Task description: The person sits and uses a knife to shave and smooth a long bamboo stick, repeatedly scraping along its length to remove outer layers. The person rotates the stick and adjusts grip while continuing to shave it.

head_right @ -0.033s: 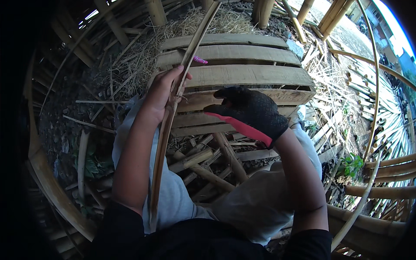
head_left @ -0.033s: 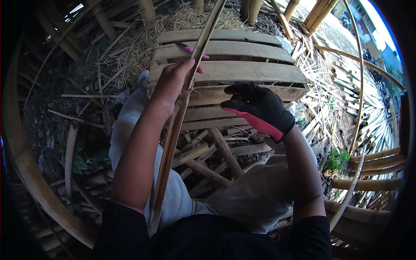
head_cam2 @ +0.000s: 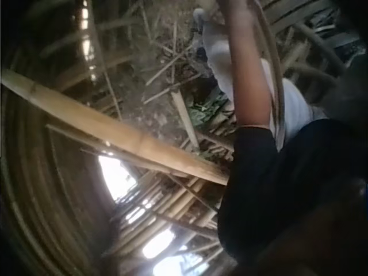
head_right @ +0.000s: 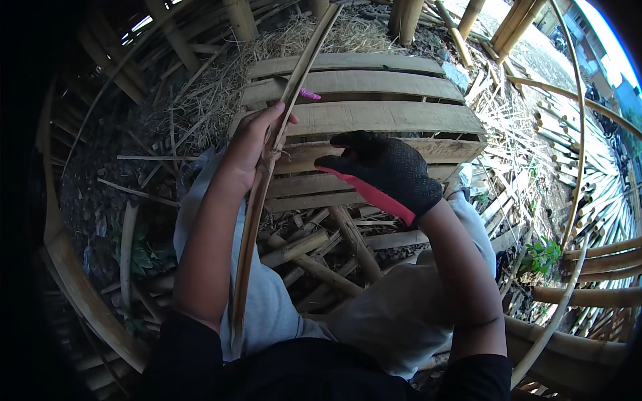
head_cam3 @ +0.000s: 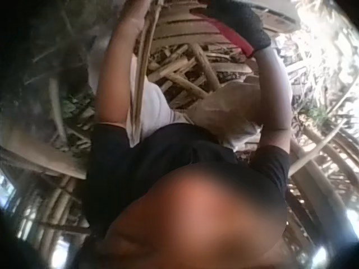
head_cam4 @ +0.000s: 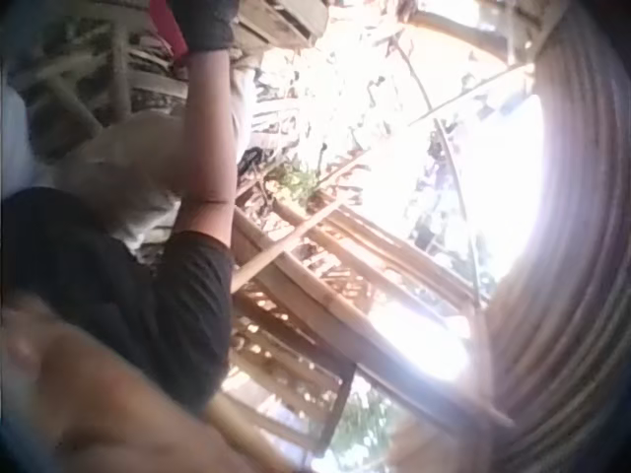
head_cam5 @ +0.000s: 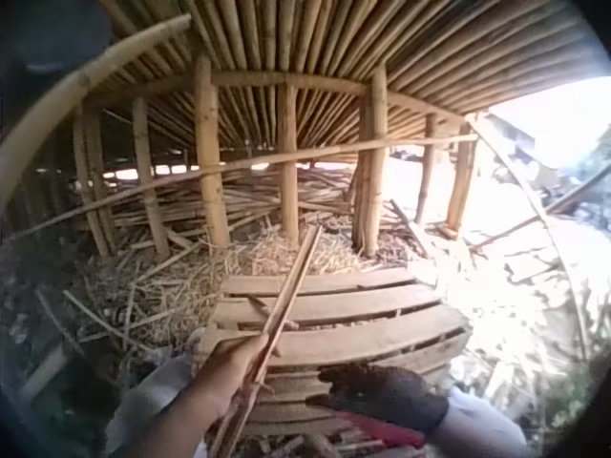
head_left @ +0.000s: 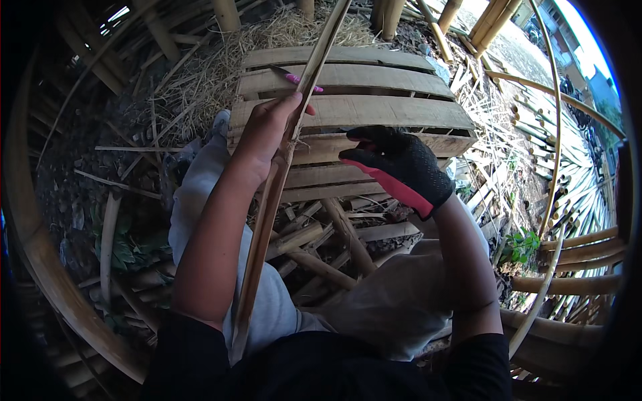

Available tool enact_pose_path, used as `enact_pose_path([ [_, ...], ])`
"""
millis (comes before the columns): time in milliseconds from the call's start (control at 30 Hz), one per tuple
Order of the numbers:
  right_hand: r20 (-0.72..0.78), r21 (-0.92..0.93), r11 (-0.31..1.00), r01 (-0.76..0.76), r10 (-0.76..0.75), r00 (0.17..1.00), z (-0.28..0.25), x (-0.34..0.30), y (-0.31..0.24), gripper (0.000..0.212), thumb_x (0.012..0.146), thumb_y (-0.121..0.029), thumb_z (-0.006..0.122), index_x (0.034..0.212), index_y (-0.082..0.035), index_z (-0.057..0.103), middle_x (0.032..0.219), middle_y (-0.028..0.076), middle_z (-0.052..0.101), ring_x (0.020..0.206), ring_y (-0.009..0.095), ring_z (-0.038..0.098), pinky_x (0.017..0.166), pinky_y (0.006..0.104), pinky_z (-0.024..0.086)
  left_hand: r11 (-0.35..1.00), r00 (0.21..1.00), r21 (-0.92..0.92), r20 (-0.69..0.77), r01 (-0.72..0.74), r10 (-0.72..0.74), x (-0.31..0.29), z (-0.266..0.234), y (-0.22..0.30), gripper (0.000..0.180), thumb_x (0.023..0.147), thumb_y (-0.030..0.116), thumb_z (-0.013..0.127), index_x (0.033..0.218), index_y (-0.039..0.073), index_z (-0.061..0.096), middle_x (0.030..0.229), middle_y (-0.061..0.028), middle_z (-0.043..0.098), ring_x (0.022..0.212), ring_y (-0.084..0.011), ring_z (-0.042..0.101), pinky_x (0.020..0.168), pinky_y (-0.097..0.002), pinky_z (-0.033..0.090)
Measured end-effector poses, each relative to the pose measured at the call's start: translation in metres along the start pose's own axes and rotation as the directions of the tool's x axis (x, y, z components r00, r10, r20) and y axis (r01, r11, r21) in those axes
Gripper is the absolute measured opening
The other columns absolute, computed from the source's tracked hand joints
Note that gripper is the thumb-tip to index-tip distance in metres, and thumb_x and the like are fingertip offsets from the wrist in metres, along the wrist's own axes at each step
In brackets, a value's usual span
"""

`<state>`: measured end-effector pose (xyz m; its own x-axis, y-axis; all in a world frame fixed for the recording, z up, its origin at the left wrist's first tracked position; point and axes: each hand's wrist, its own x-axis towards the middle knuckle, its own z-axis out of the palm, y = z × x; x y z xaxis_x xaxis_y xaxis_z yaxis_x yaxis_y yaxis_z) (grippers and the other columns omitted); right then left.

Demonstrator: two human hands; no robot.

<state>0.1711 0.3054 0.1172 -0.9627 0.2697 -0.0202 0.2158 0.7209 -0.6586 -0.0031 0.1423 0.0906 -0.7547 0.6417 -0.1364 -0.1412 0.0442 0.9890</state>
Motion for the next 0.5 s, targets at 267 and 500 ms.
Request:
enact_pose_path([
  [267,-0.048,0.138,0.956,0.259,-0.255,0.966,0.031,0.014,-0.004,0.041,0.09,-0.037,0.072,0.122,-0.012,0.07,0.1,0.012,0.073,0.093,0.025,0.072,0.083,0.0353,0.056,0.999,0.997,-0.05,0.069,-0.019,0.023,-0.003,0.015,-0.009,0.04,0.101,0.038,0.055,0.09,0.005,0.073,0.079,0.0009,0.067,0.076,-0.0068,0.06,0.074,-0.0234,0.046],
  [500,0.005,-0.336,0.86,0.383,-0.405,0.914,0.042,0.018,-0.01,0.027,0.092,-0.029,0.063,0.114,-0.02,0.074,0.103,0.009,0.072,0.083,0.027,0.071,0.071,0.0405,0.056,0.998,0.995,-0.047,0.089,-0.044,0.048,-0.002,0.018,-0.022,0.036,0.103,0.033,0.054,0.089,0.004,0.07,0.075,-0.002,0.066,0.06,-0.0084,0.062,0.054,-0.0242,0.052],
])
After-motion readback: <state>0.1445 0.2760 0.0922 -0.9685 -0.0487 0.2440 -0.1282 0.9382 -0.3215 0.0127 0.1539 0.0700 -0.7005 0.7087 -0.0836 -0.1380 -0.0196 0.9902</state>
